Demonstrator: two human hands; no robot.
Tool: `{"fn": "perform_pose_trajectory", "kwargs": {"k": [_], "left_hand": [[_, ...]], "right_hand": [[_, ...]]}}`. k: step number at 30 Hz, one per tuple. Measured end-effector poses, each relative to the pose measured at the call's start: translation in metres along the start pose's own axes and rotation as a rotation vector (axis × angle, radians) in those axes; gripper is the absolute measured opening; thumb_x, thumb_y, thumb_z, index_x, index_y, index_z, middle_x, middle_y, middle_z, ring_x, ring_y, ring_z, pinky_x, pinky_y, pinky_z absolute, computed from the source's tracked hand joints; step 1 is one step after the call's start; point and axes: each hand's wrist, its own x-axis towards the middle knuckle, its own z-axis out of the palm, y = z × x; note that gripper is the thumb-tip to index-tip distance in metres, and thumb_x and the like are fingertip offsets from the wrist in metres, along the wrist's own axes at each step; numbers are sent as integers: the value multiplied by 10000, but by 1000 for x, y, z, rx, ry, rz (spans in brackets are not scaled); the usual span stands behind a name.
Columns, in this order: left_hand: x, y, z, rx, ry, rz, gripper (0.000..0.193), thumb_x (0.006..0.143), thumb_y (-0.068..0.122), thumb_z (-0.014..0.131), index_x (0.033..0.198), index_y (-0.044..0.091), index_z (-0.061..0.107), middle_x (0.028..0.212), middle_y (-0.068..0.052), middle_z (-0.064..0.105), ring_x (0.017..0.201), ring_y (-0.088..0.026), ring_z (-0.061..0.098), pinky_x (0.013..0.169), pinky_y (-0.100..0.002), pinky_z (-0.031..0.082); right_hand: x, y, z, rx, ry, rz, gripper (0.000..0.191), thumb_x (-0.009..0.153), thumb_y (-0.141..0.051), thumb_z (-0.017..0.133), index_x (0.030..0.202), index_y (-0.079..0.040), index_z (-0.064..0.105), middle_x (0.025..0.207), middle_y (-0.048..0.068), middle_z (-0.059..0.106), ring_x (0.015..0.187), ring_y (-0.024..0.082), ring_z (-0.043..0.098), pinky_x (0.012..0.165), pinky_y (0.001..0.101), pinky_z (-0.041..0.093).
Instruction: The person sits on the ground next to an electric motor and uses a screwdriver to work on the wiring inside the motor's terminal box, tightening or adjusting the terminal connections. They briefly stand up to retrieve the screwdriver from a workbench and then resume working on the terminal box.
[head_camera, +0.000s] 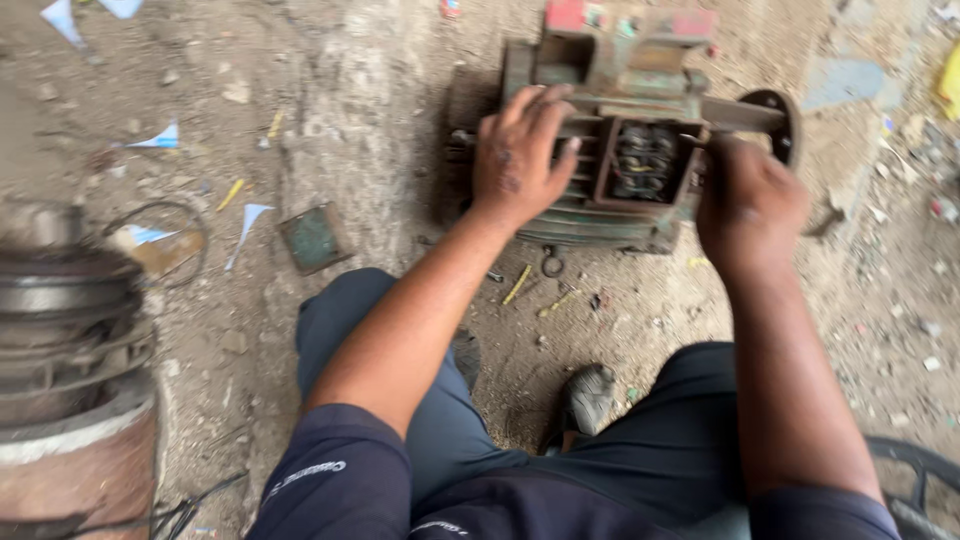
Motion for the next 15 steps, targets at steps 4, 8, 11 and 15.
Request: {"fn": "perform_pose_trajectory", "kwargs": {"k": [4, 8, 11, 15], "left_hand": [[6, -1, 3, 0, -59, -159, 340, 897, 261, 704, 1214, 171, 624, 1315, -40, 639, 1303, -250, 587, 971, -527, 439], [12, 7, -13, 130, 190, -37, 451, 814, 484, 696, 1208, 265, 668, 1443, -10, 581, 1379, -283, 511, 1087, -625, 389], [5, 13, -23, -174, 64, 18, 349, 944, 577, 614, 1130, 297, 709, 1113, 77, 726, 1105, -124, 701, 924, -379, 489], [-19, 1, -20, -241, -203, -35, 341, 930, 606, 597, 1099, 355, 755, 943, 83, 783, 948, -99, 762, 794, -339, 576]], "right_hand": [[-7, -6, -9, 78, 9, 5, 83, 1087, -21, 741, 1102, -44, 663, 962, 167, 660, 850, 344, 665, 703, 398, 526], [-14, -11, 18, 59, 36, -186, 76, 1050, -82, 746, 1071, -66, 675, 933, 102, 689, 811, 290, 672, 730, 366, 528], [-16, 2, 45, 284, -83, -102, 105, 1043, -111, 731, 1115, -59, 676, 1000, 98, 722, 828, 187, 695, 779, 280, 546], [-8, 23, 112, 509, -202, 76, 148, 1013, -119, 733, 1130, -39, 689, 1000, 117, 735, 830, 175, 703, 782, 278, 552]]}}
